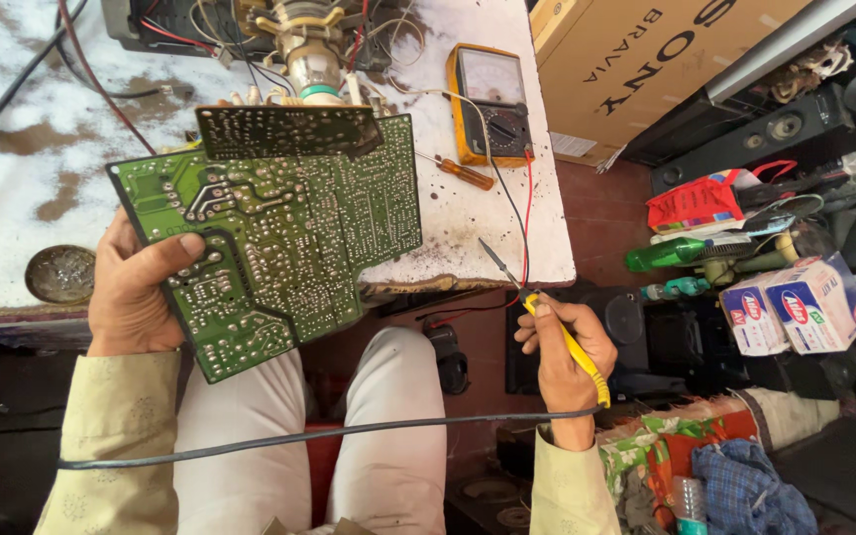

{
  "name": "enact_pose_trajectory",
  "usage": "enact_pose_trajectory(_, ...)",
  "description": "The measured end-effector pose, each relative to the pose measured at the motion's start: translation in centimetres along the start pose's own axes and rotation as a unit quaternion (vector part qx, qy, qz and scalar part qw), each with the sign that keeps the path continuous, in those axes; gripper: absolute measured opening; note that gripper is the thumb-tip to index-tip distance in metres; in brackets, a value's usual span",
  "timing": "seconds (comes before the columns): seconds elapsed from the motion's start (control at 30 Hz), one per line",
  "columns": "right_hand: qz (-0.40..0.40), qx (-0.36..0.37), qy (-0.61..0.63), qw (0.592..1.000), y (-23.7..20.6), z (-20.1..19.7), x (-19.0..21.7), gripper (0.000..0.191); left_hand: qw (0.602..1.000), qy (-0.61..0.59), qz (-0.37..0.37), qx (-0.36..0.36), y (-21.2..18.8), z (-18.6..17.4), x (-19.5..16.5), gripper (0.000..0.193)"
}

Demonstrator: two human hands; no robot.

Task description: The person tests a circuit board using a multimeter, touching probes to various points on the board. They then flip the board over and use a soldering iron to touch several solder joints on the back side.

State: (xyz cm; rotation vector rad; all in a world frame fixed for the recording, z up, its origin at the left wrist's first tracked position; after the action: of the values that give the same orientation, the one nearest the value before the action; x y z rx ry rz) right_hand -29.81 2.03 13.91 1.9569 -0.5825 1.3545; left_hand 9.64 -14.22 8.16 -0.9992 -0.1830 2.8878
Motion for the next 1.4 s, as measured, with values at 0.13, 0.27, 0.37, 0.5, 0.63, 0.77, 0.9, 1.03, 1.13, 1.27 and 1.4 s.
enact_pose_trajectory(0.13, -0.01, -0.027, 0.017, 0.999, -0.4, -1.2, 0.1, 0.013, 0.998, 0.051, 0.009, -0.027, 0.4, -0.8, 0.5, 0.055)
enact_pose_trajectory(0.27, -0.024, -0.017, 0.138, 0.99, -2.1, -0.6, 0.7, 0.012, 0.997, 0.06, 0.015, -0.045, 1.0, -1.4, 0.3, 0.065)
enact_pose_trajectory(0.37, 0.021, 0.04, 0.305, 0.951, -3.5, 2.5, 0.4, 0.014, 1.0, 0.004, 0.013, -0.021, 1.2, -0.9, 0.0, 0.067)
enact_pose_trajectory(0.5, 0.129, 0.1, 0.381, 0.91, -4.8, 8.1, -0.6, 0.017, 0.998, -0.059, -0.003, 0.017, 1.0, -0.1, -0.5, 0.062)
enact_pose_trajectory(0.63, 0.18, 0.113, 0.398, 0.892, -6.5, 12.9, -0.3, 0.016, 0.999, -0.053, -0.002, 0.01, 0.8, -0.1, -0.8, 0.062)
enact_pose_trajectory(0.77, 0.206, 0.129, 0.401, 0.883, -7.0, 15.8, 0.9, 0.016, 0.999, -0.044, -0.004, 0.004, 0.7, -0.2, -1.0, 0.063)
enact_pose_trajectory(0.9, 0.211, 0.13, 0.405, 0.88, -7.2, 17.0, 1.6, 0.014, 0.999, -0.042, -0.002, -0.001, 0.6, -0.1, -1.2, 0.064)
enact_pose_trajectory(1.03, 0.212, 0.144, 0.407, 0.877, -7.1, 17.6, 1.7, 0.014, 0.999, -0.039, 0.001, -0.005, 0.6, 0.0, -1.3, 0.064)
enact_pose_trajectory(1.13, 0.212, 0.152, 0.407, 0.875, -7.2, 17.7, 1.8, 0.014, 0.999, -0.038, 0.002, -0.005, 0.6, 0.0, -1.4, 0.063)
enact_pose_trajectory(1.27, 0.215, 0.15, 0.406, 0.875, -7.2, 17.6, 1.9, 0.014, 0.999, -0.04, 0.002, -0.005, 0.6, 0.0, -1.3, 0.063)
enact_pose_trajectory(1.4, 0.216, 0.153, 0.411, 0.872, -7.2, 17.6, 1.8, 0.014, 0.999, -0.041, -0.001, -0.008, 0.7, -0.1, -1.2, 0.063)
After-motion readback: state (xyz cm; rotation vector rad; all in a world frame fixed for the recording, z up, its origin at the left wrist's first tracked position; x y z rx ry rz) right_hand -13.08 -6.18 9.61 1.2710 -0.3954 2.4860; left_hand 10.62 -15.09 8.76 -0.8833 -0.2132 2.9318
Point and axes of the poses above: each hand's wrist, its own y-axis towards the middle knuckle, its own z-axis out of the palm, x = y × z, the point moved 5 cm from there along y, towards the middle knuckle, and after that the axes turned 11 degrees about -x, right-handed, at the moved point
